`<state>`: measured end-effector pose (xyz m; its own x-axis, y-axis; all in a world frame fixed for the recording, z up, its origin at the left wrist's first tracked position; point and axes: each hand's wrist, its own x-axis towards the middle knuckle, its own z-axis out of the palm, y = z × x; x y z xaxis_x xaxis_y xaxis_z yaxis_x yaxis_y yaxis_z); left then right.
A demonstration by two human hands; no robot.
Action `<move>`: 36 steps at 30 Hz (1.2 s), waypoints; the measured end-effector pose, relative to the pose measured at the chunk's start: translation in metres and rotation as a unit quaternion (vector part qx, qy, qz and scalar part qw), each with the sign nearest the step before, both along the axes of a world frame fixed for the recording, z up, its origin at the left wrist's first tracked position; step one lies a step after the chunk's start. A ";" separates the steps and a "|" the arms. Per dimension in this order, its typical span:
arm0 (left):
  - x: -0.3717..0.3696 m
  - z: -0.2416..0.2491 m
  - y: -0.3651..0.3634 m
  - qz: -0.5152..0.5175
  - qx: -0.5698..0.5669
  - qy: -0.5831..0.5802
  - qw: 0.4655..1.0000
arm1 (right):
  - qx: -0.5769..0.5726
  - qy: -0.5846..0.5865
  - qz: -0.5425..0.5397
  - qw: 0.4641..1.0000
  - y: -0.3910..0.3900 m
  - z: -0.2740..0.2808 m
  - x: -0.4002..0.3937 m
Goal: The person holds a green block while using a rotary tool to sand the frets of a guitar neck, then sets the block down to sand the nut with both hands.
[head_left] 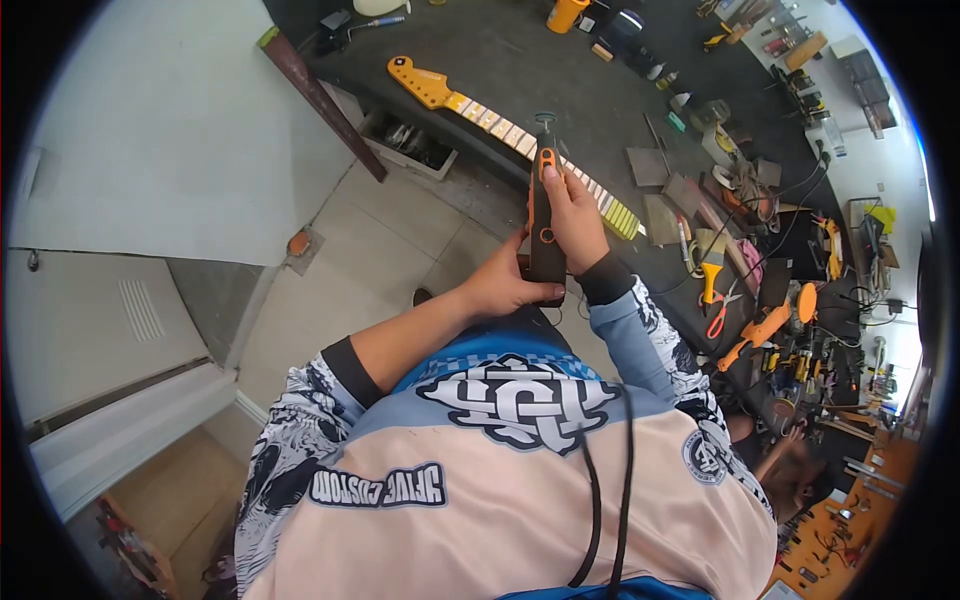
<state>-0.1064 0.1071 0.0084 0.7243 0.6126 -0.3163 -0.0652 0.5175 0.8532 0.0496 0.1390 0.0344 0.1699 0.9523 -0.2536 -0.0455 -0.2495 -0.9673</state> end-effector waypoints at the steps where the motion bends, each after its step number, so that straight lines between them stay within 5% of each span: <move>1: -0.007 0.005 0.000 -0.003 0.001 0.001 1.000 | -0.007 0.002 0.002 1.000 0.000 0.000 -0.005; 9: -0.031 -0.001 0.021 -0.012 0.022 -0.098 0.995 | 0.004 -0.090 0.002 0.996 0.021 0.010 -0.025; 16: -0.044 0.027 0.048 -0.018 -0.169 -0.213 0.962 | -0.022 -0.032 -0.050 0.998 0.036 0.051 -0.031; 30: -0.039 0.013 0.065 -0.094 -0.070 -0.199 0.973 | 0.007 -0.028 -0.082 0.996 0.038 0.052 -0.032; 36: -0.058 -0.008 0.071 -0.065 -0.021 -0.082 0.994 | 0.061 -0.276 -0.006 0.959 0.018 0.041 0.010</move>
